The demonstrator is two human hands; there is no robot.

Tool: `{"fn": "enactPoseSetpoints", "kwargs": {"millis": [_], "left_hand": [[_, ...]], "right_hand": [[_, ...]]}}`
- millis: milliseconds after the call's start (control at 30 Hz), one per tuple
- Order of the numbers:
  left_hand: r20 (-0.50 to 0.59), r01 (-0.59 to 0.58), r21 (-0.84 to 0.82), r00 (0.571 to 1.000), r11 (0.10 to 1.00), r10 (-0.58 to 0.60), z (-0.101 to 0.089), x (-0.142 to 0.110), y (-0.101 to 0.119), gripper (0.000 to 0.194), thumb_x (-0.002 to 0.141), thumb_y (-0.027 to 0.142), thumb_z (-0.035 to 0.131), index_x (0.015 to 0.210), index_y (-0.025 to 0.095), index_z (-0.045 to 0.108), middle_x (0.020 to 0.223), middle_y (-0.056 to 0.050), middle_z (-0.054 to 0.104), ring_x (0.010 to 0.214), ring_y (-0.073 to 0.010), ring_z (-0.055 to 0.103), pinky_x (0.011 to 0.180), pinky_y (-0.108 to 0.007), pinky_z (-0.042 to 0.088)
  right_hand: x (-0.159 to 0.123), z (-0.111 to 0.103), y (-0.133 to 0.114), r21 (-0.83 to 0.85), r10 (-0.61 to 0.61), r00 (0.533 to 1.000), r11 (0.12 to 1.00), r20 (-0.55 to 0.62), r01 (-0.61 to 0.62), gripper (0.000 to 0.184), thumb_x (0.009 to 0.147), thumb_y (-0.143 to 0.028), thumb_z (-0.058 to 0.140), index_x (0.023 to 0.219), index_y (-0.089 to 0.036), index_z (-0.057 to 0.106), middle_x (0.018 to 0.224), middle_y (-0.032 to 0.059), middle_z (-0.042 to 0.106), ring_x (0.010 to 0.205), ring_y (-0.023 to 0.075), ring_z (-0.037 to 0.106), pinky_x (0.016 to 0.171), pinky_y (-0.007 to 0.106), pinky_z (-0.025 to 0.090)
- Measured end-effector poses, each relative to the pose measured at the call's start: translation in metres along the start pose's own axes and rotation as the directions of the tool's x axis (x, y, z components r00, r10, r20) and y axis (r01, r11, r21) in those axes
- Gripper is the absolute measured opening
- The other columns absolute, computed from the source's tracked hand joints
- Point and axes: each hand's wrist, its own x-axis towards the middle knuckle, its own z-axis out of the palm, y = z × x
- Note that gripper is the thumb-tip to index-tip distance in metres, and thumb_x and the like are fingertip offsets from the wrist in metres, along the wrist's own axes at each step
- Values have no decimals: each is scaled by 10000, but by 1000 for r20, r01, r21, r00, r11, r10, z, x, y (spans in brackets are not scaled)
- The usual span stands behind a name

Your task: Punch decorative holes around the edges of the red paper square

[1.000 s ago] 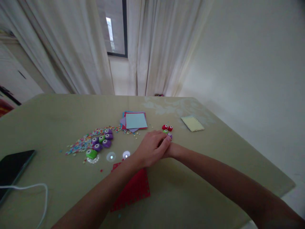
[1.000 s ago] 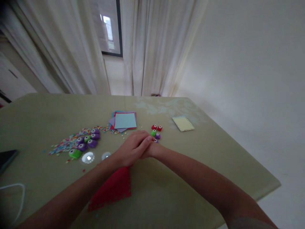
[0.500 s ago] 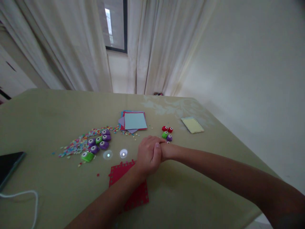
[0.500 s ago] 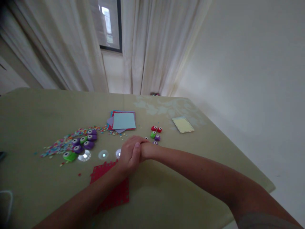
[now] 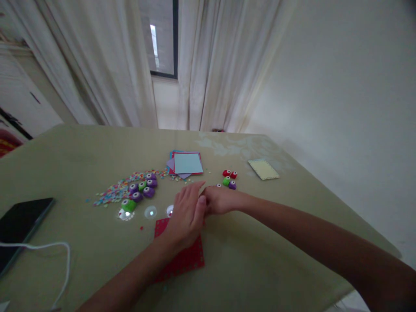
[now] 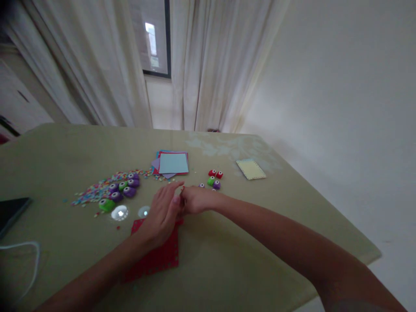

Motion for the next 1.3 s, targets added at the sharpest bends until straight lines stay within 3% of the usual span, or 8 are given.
{"fn": "enactPoseSetpoints", "kwargs": {"millis": [133,233,367,467,667,867,933,1300], "left_hand": [[60,35,143,997,989,-44,-25,-50,-28,387,1066,413,562,1384,212,654,1454,-153,692,1335,-394,607,1136,-647,432],[131,-39,268,991,963,3,-29,-69,-43,414,1054,411,603,1430,241,639,1522,-122,663,1364,-371,608,1154,-609,450],[146,-79,329,989,941,32,-28,-72,-47,372,1088,400,569,1423,255,641,1531,-105,653,1369,-343,607,1156,-574,467],[159,-110,297,985,948,64,-31,-71,-43,376,1083,392,580,1428,256,636,1515,-103,664,1353,-345,612,1153,-577,470],[361,-235,225,921,946,143,-37,-78,-30,469,1004,371,677,1468,312,644,1538,-78,660,1344,-383,619,1128,-611,489],[451,-190,153,887,970,102,-49,-79,-24,620,959,480,754,1532,289,614,1538,-96,650,1374,-381,594,1192,-598,451],[484,-180,132,870,975,95,-53,-76,-23,646,944,479,772,1536,277,612,1527,-98,657,1370,-374,593,1191,-580,451],[488,-171,118,868,978,93,-56,-75,-35,668,962,437,767,1571,331,514,1563,-43,635,1391,-333,590,1221,-537,387]], "right_hand": [[13,2,42,170,-229,967,963,110,209,227,789,-405,908,906,-217,858,785,7,792,801,201,741,698,251,505],[31,-1,81,575,-739,654,609,162,546,194,820,-348,913,940,-206,858,802,2,810,744,169,728,632,223,458],[42,-8,103,555,-698,715,609,35,567,135,892,-134,767,1002,-166,839,888,56,824,807,190,722,655,257,410],[37,-13,88,550,-688,723,580,-65,601,140,967,-158,700,1038,-177,819,925,59,818,849,191,716,697,271,406],[26,-12,11,477,-768,477,256,-428,840,226,1082,-237,623,1265,-165,734,1261,112,759,1065,226,713,893,335,534],[21,-9,-53,323,-758,358,203,-546,924,251,1108,-312,605,1308,-185,689,1360,129,665,1164,266,672,919,378,596],[20,-4,-53,309,-762,361,221,-537,925,201,1112,-303,609,1229,-177,714,1299,127,686,1145,265,669,910,375,593],[-12,74,53,530,-530,670,414,-521,740,92,1062,-204,676,1005,-188,747,1054,89,731,1027,252,690,950,381,582]]}}
